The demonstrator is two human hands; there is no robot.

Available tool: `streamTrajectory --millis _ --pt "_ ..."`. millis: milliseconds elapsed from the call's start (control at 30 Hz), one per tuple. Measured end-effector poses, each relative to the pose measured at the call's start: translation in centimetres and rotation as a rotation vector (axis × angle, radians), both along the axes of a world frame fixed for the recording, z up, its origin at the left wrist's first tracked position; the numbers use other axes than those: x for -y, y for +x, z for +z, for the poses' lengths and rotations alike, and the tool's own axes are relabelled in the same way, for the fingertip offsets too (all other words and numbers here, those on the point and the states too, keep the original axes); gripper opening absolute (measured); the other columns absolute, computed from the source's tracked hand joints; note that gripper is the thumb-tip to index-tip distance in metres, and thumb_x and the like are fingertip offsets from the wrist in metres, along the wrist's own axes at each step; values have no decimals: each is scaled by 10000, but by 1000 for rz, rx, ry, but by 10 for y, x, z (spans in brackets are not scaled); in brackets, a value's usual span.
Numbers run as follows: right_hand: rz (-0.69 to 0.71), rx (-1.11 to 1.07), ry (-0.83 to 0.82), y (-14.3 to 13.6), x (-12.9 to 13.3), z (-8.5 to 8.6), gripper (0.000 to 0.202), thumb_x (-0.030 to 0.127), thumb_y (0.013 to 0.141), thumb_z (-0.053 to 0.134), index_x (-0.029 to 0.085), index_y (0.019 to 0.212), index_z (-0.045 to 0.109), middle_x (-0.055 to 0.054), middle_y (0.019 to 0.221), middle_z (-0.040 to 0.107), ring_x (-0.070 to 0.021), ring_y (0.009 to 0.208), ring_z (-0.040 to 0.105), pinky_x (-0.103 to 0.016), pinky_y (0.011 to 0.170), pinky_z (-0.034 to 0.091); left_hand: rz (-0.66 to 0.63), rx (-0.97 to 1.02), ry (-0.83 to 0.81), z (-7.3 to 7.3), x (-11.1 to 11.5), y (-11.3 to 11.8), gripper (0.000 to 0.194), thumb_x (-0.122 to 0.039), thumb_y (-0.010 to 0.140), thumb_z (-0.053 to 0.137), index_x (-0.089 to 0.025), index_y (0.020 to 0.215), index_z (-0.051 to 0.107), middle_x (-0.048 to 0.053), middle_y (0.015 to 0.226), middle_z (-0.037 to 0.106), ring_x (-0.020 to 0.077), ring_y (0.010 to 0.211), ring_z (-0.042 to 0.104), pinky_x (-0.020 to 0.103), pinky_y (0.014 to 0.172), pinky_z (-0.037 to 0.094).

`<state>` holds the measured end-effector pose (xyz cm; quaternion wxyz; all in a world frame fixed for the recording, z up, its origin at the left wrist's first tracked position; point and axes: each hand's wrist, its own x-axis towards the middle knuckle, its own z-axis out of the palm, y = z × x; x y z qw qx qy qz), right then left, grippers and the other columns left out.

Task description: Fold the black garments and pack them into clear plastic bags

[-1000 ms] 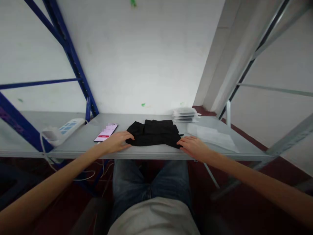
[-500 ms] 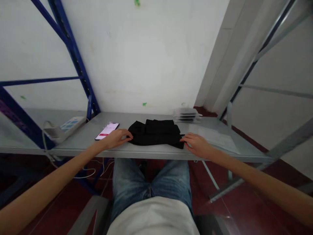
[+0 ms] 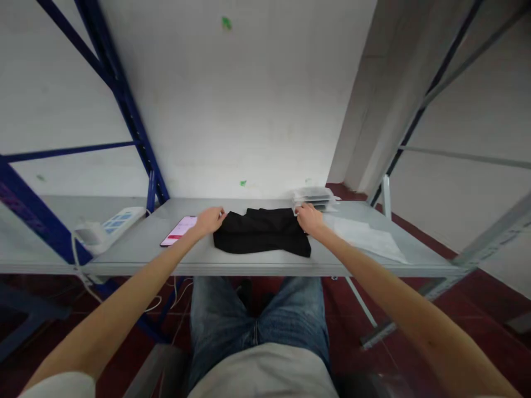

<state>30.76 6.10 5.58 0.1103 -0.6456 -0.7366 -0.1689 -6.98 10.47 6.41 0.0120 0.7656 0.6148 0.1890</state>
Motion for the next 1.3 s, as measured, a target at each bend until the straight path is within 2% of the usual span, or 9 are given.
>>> streamTrajectory --millis 167,367,467,567,733,833,967,1100,1300 --pt "31 -6 123 -10 12 -5 312 141 1010 450 165 1151 728 -186 1174 712 -312 1112 619 -393 917 508 56 -110 -6 -15 16 -7 597 -720 944 388 -227 781 684 149 893 776 337 951 741 392 819 549" --pt "271 -90 151 -67 33 0 397 231 1085 354 145 1284 685 -171 1283 714 -296 1193 626 -420 1036 460 35 -102 -78 -15 10 -16 481 -655 914 471 -235 748 637 124 849 754 320 880 727 382 779 527" --pt "457 -157 106 -103 31 -14 482 344 1115 318 155 1496 543 -145 1530 576 -270 1428 493 -418 1174 385 -1 -67 -53 -14 6 -16 427 -615 915 482 -243 750 612 106 838 747 296 867 718 363 775 520" --pt "450 -209 -46 -121 18 -34 590 471 1118 270 164 1601 416 -122 1665 409 -276 1561 325 -481 1263 278 -32 -11 8 -10 4 -19 429 -625 926 460 -249 762 588 91 806 734 281 839 706 360 766 518" --pt "356 -273 -242 -113 -1 -54 697 570 1103 218 137 1629 366 -142 1689 346 -297 1582 283 -532 1287 200 -76 143 -23 -7 3 -30 441 -674 891 512 -256 754 532 36 685 675 236 723 678 338 705 526" --pt "376 -266 -286 -108 -3 -55 726 592 1096 207 130 1637 353 -136 1699 321 -289 1590 263 -522 1297 168 -91 385 -139 -10 1 -33 507 -737 809 611 -244 770 500 2 668 655 194 617 656 318 610 544" --pt "362 -275 -311 -108 -2 -51 743 608 1089 196 138 1648 334 -117 1706 306 -267 1598 244 -490 1304 145 -66 697 -206 -15 -1 -36 628 -762 617 790 -226 810 526 15 764 694 199 656 693 328 580 594" --pt "322 -267 -323 -94 -2 -46 760 616 1086 166 132 1648 331 -117 1702 318 -270 1597 248 -496 1304 134 -12 667 -229 -14 -1 -43 632 -697 570 862 -218 898 611 29 793 735 197 586 699 331 583 597" --pt "190 -214 -148 -53 1 -47 718 546 1104 157 95 1584 444 -148 1655 414 -280 1566 322 -477 1289 181 48 576 -287 -2 9 -47 619 -737 619 810 -195 889 679 70 782 758 248 668 737 311 578 572"
